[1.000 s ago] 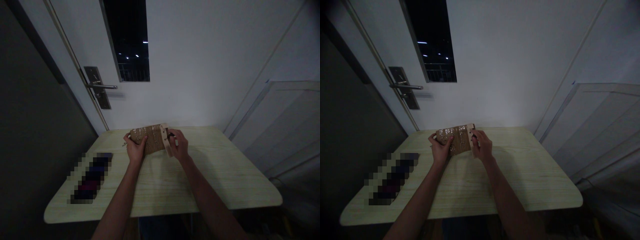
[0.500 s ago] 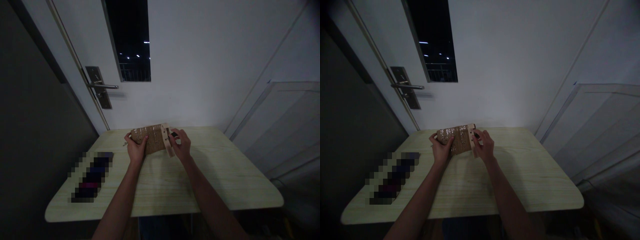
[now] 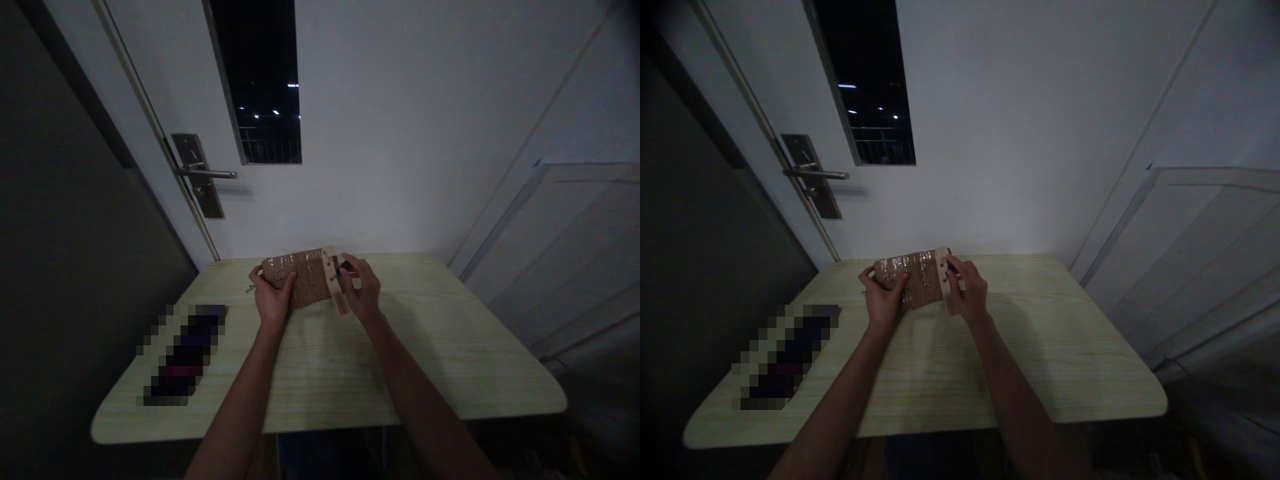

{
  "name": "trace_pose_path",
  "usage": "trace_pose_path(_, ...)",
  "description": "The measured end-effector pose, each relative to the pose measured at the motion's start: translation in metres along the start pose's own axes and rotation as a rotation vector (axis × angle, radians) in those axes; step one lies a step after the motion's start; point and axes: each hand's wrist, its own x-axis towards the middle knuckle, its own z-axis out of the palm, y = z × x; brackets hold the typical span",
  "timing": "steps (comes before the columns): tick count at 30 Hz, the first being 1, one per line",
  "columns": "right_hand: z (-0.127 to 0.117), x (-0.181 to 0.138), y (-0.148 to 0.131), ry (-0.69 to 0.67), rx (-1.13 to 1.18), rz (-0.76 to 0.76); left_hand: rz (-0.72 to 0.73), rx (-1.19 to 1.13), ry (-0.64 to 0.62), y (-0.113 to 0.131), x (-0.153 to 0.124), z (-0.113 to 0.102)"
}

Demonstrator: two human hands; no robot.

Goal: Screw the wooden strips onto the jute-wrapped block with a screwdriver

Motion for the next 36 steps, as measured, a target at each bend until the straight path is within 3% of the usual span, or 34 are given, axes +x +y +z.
trace_pose_path(11,0.0006,-0.0013,0.0009,-0.043,0.047,-0.016,-0.038,0.031,-0.034,0.0053,-0.0006,-0.0016)
trace_pose_path(17,0.0022,0.0001,-0.0002,0.052,0.008,0.007,-0.045,0.034,-0.03,0.0059,-0.0007,-0.0018)
trace_pose_path(27,-0.0027,0.0015,-0.0033,-0.034,0.082,-0.104,-0.024,0.014,-0.023,0.0003,0.0005,0.0006)
trace_pose_path(36,0.0,-0.0003,0.0004,-0.04,0.044,-0.073,-0.03,0.049,-0.035,0.0029,0.0008,-0.0006)
